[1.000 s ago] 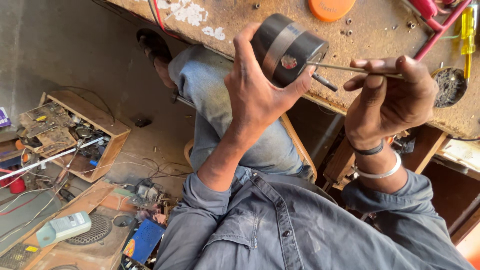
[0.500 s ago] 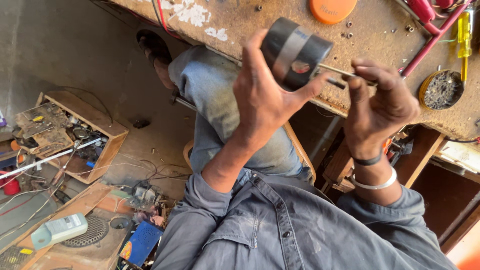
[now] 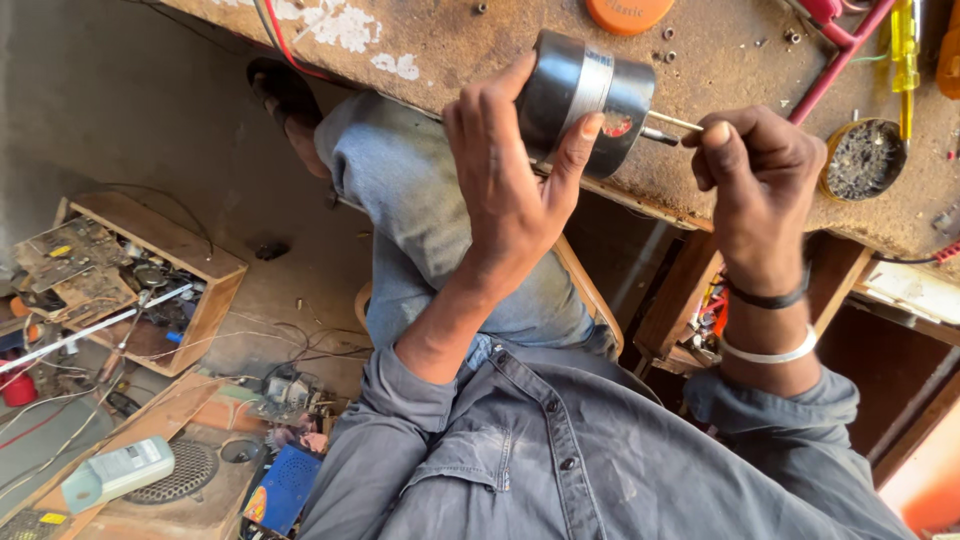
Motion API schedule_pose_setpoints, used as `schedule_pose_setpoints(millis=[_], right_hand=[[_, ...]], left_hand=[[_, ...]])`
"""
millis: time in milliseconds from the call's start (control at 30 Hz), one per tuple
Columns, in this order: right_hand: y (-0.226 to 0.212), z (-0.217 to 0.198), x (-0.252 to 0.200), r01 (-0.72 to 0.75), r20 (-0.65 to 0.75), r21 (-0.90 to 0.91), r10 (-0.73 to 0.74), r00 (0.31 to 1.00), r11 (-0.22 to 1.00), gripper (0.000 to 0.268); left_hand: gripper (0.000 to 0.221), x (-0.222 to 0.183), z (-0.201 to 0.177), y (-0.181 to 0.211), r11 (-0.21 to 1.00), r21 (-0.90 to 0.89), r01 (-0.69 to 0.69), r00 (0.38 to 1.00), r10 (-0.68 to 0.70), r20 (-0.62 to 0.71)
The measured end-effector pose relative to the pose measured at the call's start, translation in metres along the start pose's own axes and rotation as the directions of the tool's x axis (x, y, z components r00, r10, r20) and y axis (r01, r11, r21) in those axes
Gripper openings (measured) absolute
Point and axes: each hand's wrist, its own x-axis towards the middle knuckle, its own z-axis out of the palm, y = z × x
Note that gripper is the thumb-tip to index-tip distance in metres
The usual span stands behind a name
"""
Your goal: The person assembles a small electric motor by inserting the stator into the housing, aligning the shaft, and rotating it to check fit. They repeatedly insert and remove the stator, then rotate the shaft to test movement.
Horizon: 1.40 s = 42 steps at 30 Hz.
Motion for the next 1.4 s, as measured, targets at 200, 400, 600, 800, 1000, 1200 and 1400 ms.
schedule_pose_setpoints(millis=[200,400,600,800,1000,1200,1400], right_hand=[[-0.009,-0.012,0.005,0.003,0.172,-0.019,0.0,0.985,1.0,0.036],[0.007,-0.027,0.017,0.198,0.281,-0.252,-0.125,0.952,0.947,0.027],[0.011,-0.028,0.021,0.253,0.223,-0.318,-0.187,0.957,0.914,0.035],[-0.002,-0.005,-0.006,0.002,0.055,-0.114,0.004,0.998,0.993,0.04],[-0.008,0.003,-0.001,0.074,0.078,-0.133,-0.064,0.995,0.988,0.041],[0.004,-0.011,0.025,0.203,0.267,-0.174,-0.152,0.952,0.964,0.036],[0.014,0.003,0.045,0.451,0.291,-0.465,-0.349,0.891,0.762,0.045]], left_hand=[[0.054,-0.005,0.005,-0.004,0.944,-0.326,-0.053,0.998,0.04,-0.046],[0.053,-0.011,0.006,-0.01,0.926,-0.375,-0.033,0.999,0.029,-0.014],[0.056,-0.011,0.009,-0.011,0.938,-0.343,-0.052,0.998,0.038,-0.047],[0.058,-0.01,0.014,-0.013,0.938,-0.341,-0.053,0.994,0.017,-0.108],[0.059,-0.012,0.009,-0.014,0.92,-0.39,-0.023,0.997,-0.011,-0.083],[0.058,-0.014,0.006,-0.016,0.915,-0.402,-0.027,0.996,-0.009,-0.087],[0.069,-0.012,0.002,-0.013,0.873,-0.484,0.059,0.995,-0.088,-0.038]])
